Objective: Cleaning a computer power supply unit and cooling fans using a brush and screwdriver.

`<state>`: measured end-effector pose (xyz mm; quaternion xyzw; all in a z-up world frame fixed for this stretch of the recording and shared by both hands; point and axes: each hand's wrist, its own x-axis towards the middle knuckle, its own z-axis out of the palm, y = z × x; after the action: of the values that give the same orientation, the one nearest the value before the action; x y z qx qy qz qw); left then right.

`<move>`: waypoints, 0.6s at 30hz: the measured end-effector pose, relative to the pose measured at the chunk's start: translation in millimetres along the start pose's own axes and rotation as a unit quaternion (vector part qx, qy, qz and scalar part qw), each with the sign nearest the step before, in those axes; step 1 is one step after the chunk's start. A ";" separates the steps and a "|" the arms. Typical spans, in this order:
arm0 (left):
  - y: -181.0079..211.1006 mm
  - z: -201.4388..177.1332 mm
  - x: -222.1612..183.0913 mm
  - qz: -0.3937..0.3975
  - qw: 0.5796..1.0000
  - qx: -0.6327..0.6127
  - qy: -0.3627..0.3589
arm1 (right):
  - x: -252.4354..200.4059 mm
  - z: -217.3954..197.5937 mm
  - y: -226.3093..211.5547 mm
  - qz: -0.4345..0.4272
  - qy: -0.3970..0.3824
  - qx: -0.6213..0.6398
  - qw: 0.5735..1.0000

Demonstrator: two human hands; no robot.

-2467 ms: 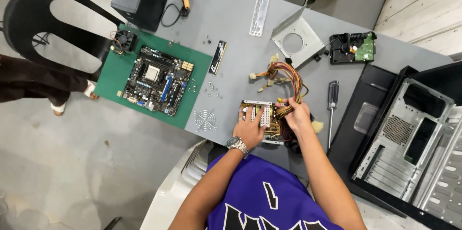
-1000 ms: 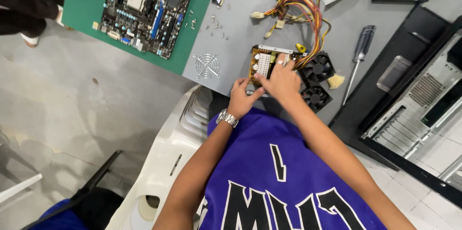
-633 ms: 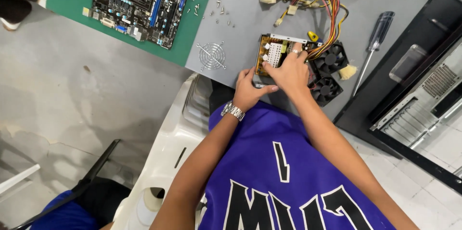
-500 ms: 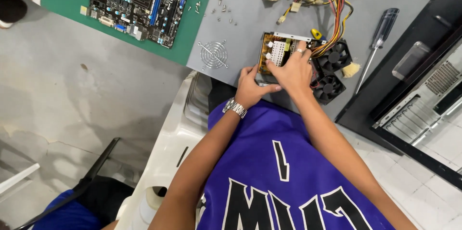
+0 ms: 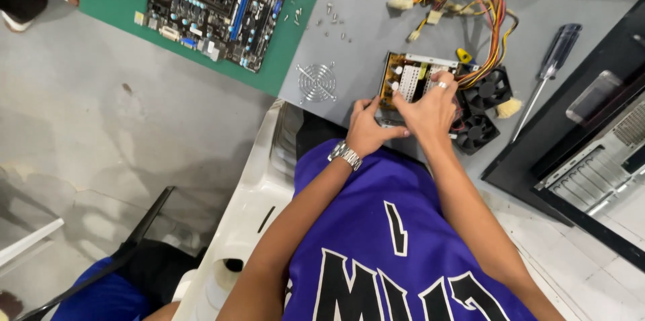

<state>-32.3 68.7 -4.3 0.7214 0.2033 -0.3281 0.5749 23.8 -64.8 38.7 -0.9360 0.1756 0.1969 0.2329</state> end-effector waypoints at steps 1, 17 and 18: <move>-0.7 0.7 0.6 0.008 1.000 -0.009 -0.001 | 0.1 0.9 1.9 -0.003 0.011 0.000 1.000; 1.5 6.5 -6.9 0.003 0.999 -0.010 0.046 | 0.8 -7.1 -7.9 -0.003 0.014 -0.011 1.000; 0.9 6.7 -6.1 0.006 0.999 -0.009 0.049 | 0.9 -7.5 -9.0 -0.012 0.017 -0.016 1.000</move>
<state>-37.6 62.5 -0.3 0.7324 0.2295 -0.2870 0.5732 30.5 -61.3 47.6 -0.9449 0.1646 0.1812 0.2174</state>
